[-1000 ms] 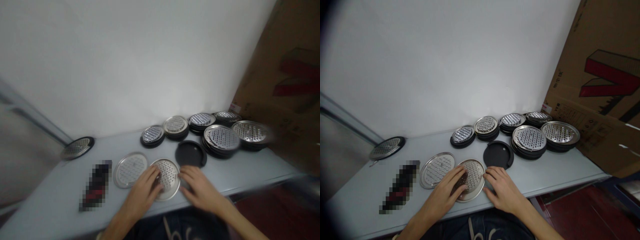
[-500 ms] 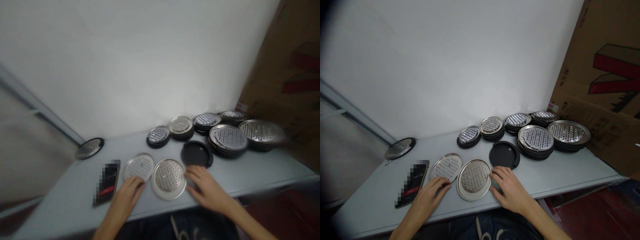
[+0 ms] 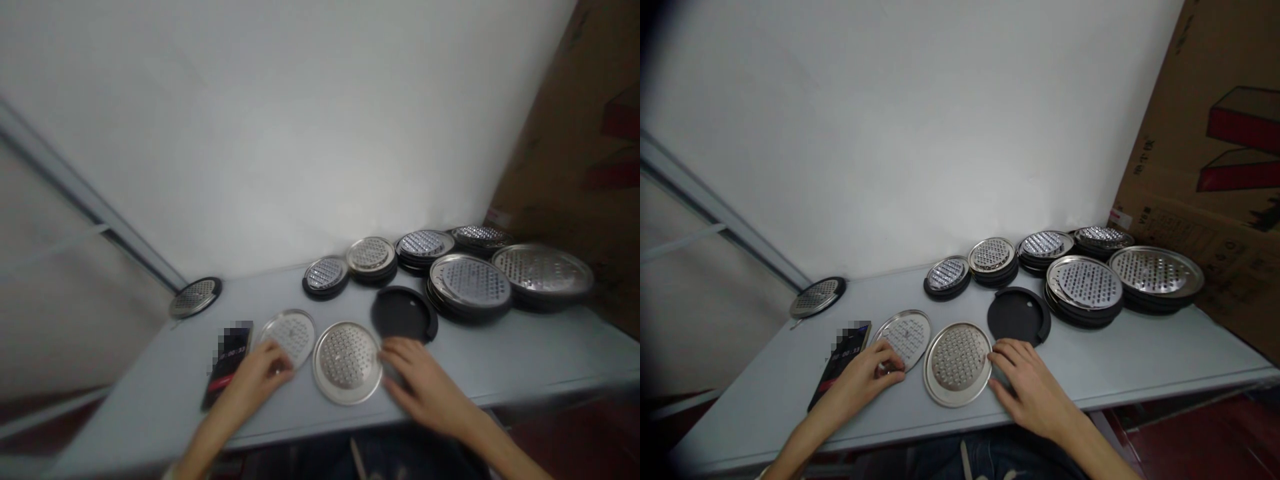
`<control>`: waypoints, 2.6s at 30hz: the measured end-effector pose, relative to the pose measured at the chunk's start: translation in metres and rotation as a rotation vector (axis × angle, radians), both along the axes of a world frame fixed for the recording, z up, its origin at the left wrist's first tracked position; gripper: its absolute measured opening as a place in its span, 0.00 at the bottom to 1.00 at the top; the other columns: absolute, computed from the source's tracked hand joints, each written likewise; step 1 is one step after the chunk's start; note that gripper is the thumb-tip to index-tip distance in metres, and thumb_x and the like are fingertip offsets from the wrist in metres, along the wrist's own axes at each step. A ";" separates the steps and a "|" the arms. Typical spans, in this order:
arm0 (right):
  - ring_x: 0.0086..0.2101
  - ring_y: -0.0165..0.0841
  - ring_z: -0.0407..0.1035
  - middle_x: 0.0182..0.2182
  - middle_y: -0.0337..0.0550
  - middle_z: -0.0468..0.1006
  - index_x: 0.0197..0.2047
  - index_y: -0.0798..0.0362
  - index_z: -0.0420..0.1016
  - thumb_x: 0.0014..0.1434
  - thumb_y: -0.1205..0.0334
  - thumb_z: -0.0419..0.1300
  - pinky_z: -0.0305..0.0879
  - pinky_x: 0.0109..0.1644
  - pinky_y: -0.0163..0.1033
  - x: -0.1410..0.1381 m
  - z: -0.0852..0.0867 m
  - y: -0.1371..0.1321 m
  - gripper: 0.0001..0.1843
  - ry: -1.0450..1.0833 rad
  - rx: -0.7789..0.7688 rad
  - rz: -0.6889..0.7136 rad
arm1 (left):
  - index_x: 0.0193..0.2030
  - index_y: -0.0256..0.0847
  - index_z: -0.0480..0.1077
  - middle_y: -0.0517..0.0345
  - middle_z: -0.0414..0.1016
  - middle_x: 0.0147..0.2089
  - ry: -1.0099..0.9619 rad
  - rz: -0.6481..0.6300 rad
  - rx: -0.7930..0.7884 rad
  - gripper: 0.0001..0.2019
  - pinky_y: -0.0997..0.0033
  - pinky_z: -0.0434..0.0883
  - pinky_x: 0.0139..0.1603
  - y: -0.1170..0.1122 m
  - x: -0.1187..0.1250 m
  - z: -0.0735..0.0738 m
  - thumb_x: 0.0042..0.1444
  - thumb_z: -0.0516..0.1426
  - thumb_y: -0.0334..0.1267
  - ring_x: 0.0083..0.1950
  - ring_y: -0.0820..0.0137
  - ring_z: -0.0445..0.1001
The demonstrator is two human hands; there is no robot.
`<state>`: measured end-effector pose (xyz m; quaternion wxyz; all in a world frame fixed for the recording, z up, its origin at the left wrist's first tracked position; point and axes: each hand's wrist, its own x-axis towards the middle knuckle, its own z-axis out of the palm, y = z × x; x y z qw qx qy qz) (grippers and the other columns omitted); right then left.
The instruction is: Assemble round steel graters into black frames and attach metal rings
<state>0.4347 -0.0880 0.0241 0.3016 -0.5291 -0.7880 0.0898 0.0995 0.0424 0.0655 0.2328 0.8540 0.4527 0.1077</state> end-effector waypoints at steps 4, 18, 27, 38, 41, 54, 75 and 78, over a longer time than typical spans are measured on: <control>0.57 0.46 0.68 0.55 0.53 0.76 0.62 0.51 0.69 0.67 0.63 0.58 0.66 0.60 0.55 -0.001 0.000 0.000 0.21 0.008 -0.006 0.000 | 0.35 0.44 0.75 0.55 0.76 0.41 0.051 -0.038 0.034 0.02 0.61 0.73 0.48 -0.003 -0.003 -0.003 0.58 0.61 0.37 0.44 0.60 0.76; 0.58 0.47 0.67 0.57 0.53 0.75 0.61 0.51 0.70 0.67 0.62 0.58 0.64 0.62 0.57 0.000 0.000 -0.001 0.20 0.002 -0.051 0.005 | 0.42 0.40 0.77 0.54 0.79 0.38 -0.605 0.470 0.223 0.15 0.68 0.75 0.39 0.007 -0.002 0.007 0.56 0.63 0.50 0.36 0.65 0.76; 0.57 0.47 0.68 0.57 0.54 0.75 0.61 0.51 0.71 0.68 0.61 0.57 0.65 0.61 0.57 -0.001 -0.003 0.000 0.19 -0.009 -0.027 0.003 | 0.34 0.35 0.75 0.58 0.78 0.33 -1.331 0.876 -0.380 0.07 0.81 0.77 0.36 0.019 -0.006 -0.023 0.49 0.67 0.24 0.30 0.77 0.76; 0.58 0.47 0.67 0.57 0.54 0.75 0.61 0.52 0.70 0.67 0.62 0.58 0.64 0.63 0.58 -0.001 -0.002 0.000 0.20 -0.032 -0.034 0.004 | 0.38 0.34 0.80 0.53 0.81 0.40 -1.299 0.723 -0.469 0.09 0.79 0.79 0.41 0.007 0.012 -0.002 0.48 0.69 0.26 0.40 0.71 0.78; 0.59 0.47 0.66 0.58 0.54 0.74 0.63 0.54 0.67 0.66 0.62 0.59 0.63 0.64 0.57 -0.001 -0.003 0.000 0.23 -0.027 -0.041 -0.005 | 0.38 0.35 0.81 0.52 0.81 0.40 -1.284 0.654 -0.623 0.11 0.80 0.77 0.39 -0.002 0.030 -0.005 0.45 0.71 0.27 0.38 0.72 0.77; 0.59 0.47 0.64 0.60 0.54 0.71 0.64 0.52 0.65 0.66 0.56 0.62 0.63 0.64 0.56 -0.002 -0.004 0.002 0.26 -0.034 -0.038 -0.003 | 0.52 0.40 0.77 0.45 0.77 0.51 -0.558 0.291 -0.210 0.23 0.61 0.77 0.39 -0.026 0.043 -0.031 0.55 0.63 0.52 0.39 0.61 0.78; 0.65 0.46 0.59 0.66 0.48 0.68 0.69 0.47 0.63 0.70 0.63 0.55 0.59 0.66 0.59 0.001 0.002 0.004 0.25 -0.090 -0.046 0.041 | 0.67 0.48 0.68 0.42 0.63 0.72 -0.248 0.020 0.144 0.44 0.47 0.66 0.68 -0.038 0.041 -0.062 0.40 0.75 0.40 0.69 0.47 0.67; 0.64 0.46 0.59 0.67 0.47 0.68 0.70 0.46 0.62 0.70 0.63 0.55 0.59 0.66 0.59 0.001 0.002 0.005 0.26 -0.106 -0.054 0.038 | 0.66 0.48 0.69 0.42 0.64 0.71 -0.254 0.034 0.152 0.42 0.45 0.65 0.68 -0.039 0.043 -0.062 0.41 0.74 0.42 0.69 0.47 0.66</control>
